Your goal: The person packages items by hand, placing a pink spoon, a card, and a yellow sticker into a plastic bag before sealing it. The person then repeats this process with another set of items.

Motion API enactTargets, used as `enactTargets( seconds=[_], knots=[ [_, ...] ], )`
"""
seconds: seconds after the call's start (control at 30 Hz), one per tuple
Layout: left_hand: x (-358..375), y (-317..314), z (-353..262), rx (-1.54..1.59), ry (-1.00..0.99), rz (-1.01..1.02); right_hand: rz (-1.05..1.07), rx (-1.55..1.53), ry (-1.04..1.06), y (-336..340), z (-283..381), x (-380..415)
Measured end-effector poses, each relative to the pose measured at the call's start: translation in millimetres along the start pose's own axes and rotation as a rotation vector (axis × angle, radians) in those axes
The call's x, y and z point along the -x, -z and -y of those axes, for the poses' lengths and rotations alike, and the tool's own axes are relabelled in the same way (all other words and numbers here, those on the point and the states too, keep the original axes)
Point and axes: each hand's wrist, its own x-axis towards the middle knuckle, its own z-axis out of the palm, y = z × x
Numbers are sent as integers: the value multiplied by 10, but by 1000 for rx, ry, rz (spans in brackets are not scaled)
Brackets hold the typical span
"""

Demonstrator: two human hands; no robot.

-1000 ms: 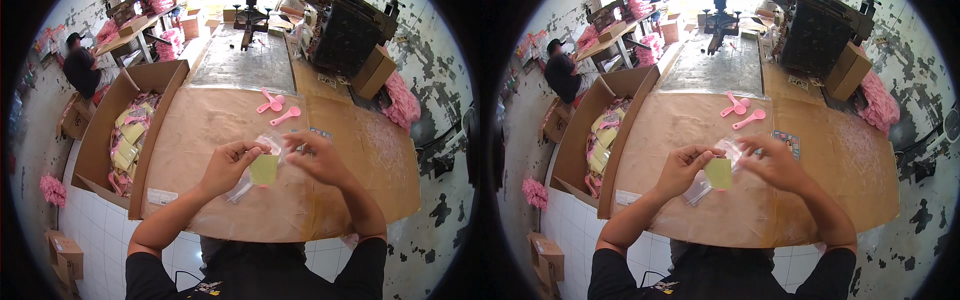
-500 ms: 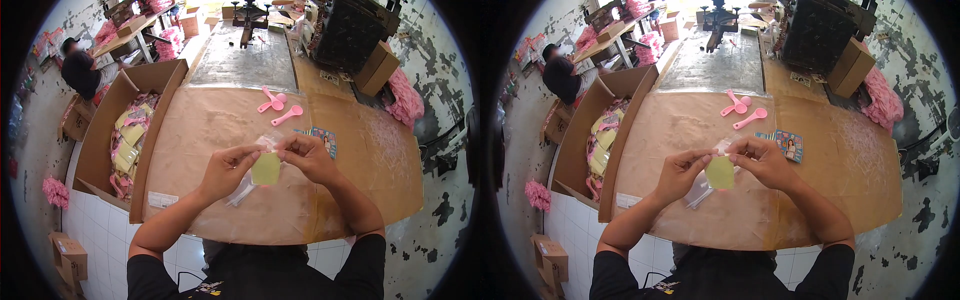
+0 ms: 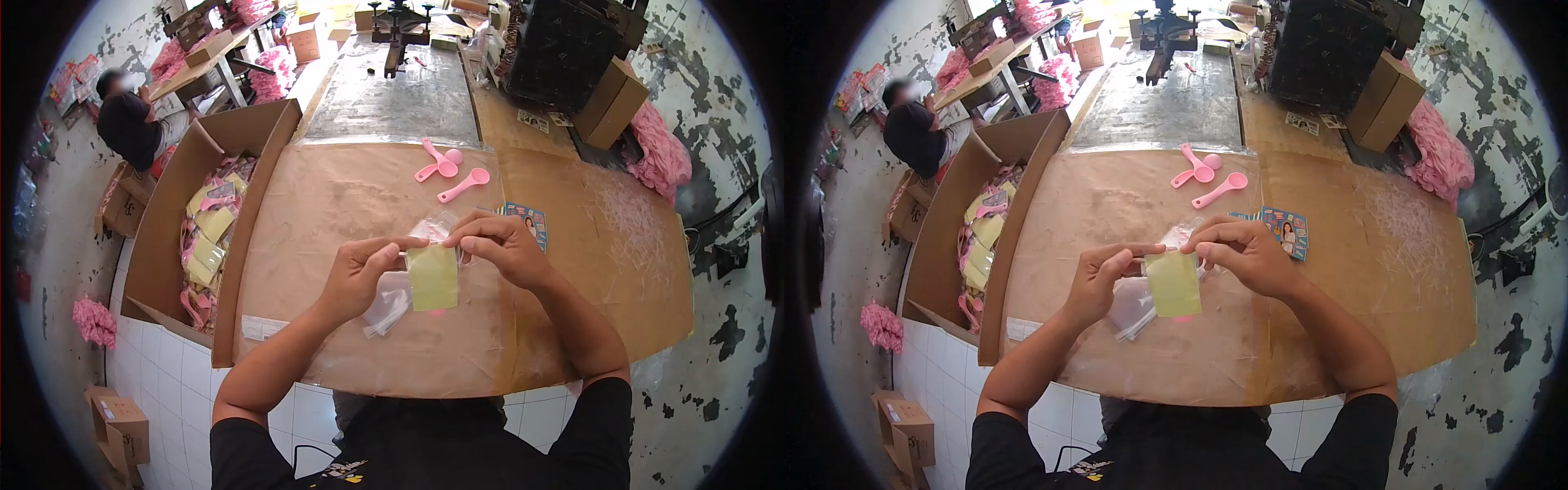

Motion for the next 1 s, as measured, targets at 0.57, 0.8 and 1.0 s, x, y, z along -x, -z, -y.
enactTargets(
  seconds=[0.57, 0.8, 1.0],
  knots=[
    [-30, -5, 32, -138, 20, -51, -32, -24, -21, -180, 74, 33],
    [-11, -235, -68, -2, -118, -174, -9, 9, -27, -163, 176, 29],
    [-17, 101, -101, -120, -63, -327, -137, 276, 13, 239, 265, -28]
  ],
)
